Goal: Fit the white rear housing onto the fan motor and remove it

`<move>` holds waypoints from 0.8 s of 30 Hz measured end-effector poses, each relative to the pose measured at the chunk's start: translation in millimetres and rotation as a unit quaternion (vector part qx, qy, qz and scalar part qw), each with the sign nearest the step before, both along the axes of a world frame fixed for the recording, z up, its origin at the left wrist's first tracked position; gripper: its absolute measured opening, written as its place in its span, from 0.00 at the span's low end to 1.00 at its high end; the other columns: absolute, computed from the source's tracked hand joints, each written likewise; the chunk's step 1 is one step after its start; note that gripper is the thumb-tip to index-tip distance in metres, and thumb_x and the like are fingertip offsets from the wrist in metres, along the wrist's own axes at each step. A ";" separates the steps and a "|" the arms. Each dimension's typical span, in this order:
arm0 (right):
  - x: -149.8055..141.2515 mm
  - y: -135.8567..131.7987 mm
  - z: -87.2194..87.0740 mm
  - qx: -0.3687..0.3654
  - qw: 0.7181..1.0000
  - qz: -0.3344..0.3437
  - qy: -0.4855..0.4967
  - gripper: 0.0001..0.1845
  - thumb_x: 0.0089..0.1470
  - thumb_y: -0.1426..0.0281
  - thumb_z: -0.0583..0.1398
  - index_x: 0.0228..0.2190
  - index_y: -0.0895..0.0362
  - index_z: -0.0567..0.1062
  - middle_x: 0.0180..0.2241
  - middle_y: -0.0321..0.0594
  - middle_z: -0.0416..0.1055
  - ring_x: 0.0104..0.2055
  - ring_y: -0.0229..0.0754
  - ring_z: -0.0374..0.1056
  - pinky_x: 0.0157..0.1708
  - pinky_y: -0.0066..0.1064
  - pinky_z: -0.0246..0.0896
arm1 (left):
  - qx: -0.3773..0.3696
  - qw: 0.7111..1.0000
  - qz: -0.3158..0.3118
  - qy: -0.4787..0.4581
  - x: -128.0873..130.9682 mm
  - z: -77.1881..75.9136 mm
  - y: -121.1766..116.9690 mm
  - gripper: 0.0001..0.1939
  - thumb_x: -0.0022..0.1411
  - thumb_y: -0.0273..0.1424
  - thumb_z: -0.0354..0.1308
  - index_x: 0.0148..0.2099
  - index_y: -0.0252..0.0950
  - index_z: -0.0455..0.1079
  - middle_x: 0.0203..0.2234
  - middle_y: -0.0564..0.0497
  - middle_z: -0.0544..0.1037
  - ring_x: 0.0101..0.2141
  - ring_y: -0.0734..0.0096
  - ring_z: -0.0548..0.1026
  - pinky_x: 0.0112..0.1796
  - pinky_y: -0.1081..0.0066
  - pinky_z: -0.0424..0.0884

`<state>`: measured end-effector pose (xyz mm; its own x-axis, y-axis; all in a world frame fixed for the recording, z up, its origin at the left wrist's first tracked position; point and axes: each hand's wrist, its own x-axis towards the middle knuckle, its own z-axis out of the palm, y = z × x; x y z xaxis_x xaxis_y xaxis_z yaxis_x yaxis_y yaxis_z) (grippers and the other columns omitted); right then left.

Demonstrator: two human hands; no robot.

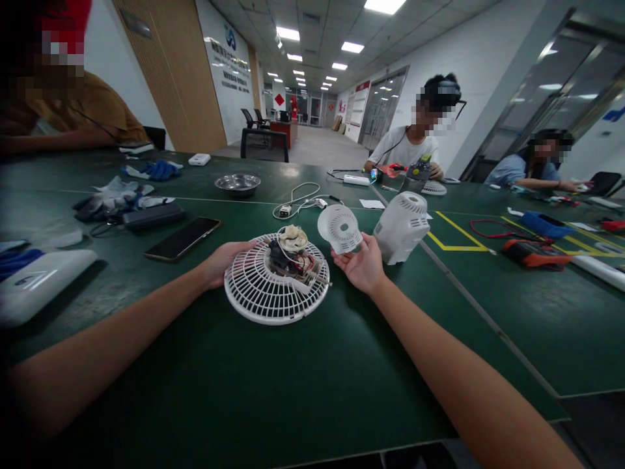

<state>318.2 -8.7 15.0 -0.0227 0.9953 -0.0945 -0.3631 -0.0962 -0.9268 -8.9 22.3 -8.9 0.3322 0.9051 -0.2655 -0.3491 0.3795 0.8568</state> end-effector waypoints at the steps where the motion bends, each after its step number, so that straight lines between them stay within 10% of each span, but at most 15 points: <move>1: -5.9 -3.8 1.0 0.014 1.000 0.006 -0.006 0.26 0.53 0.46 0.55 0.47 0.48 0.69 0.39 0.41 0.77 0.39 0.49 0.75 0.37 0.42 0.72 | 0.002 1.000 0.001 0.002 0.1 0.1 0.0 0.08 0.65 0.28 0.62 0.43 0.29 0.79 0.39 0.37 0.84 0.36 0.62 0.83 0.42 0.63 0.82; 7: -36.4 -28.1 6.9 0.188 0.978 0.023 -0.092 0.40 0.49 0.58 0.65 0.61 0.40 0.59 0.58 0.37 0.69 0.52 0.50 0.71 0.51 0.49 0.71 | 0.042 0.999 -0.006 0.026 2.4 -2.2 -0.5 0.09 0.62 0.29 0.66 0.44 0.30 0.79 0.40 0.37 0.84 0.35 0.61 0.83 0.40 0.64 0.81; 13: -41.8 -48.3 15.0 0.258 0.930 0.072 -0.252 0.48 0.49 0.60 0.70 0.65 0.40 0.54 0.52 0.41 0.73 0.55 0.55 0.69 0.60 0.59 0.62 | 0.121 0.986 0.033 0.110 7.9 0.5 -8.9 0.15 0.59 0.35 0.68 0.47 0.33 0.78 0.45 0.38 0.82 0.41 0.58 0.82 0.44 0.60 0.77; 18: -38.5 -50.1 14.5 0.335 0.857 0.058 -0.387 0.47 0.50 0.66 0.68 0.66 0.43 0.55 0.59 0.44 0.68 0.58 0.59 0.66 0.60 0.61 0.60 | 0.404 0.867 0.072 0.284 8.4 11.2 -24.2 0.29 0.56 0.37 0.69 0.60 0.43 0.72 0.63 0.43 0.71 0.64 0.46 0.65 0.63 0.50 0.56; 24: -33.0 -47.8 16.6 0.389 0.802 0.052 -0.450 0.49 0.45 0.66 0.70 0.65 0.43 0.58 0.66 0.44 0.60 0.63 0.64 0.61 0.65 0.66 0.50 | 0.537 0.774 -0.036 0.334 7.7 21.8 -35.8 0.31 0.57 0.42 0.67 0.61 0.43 0.71 0.56 0.42 0.76 0.55 0.43 0.70 0.60 0.47 0.56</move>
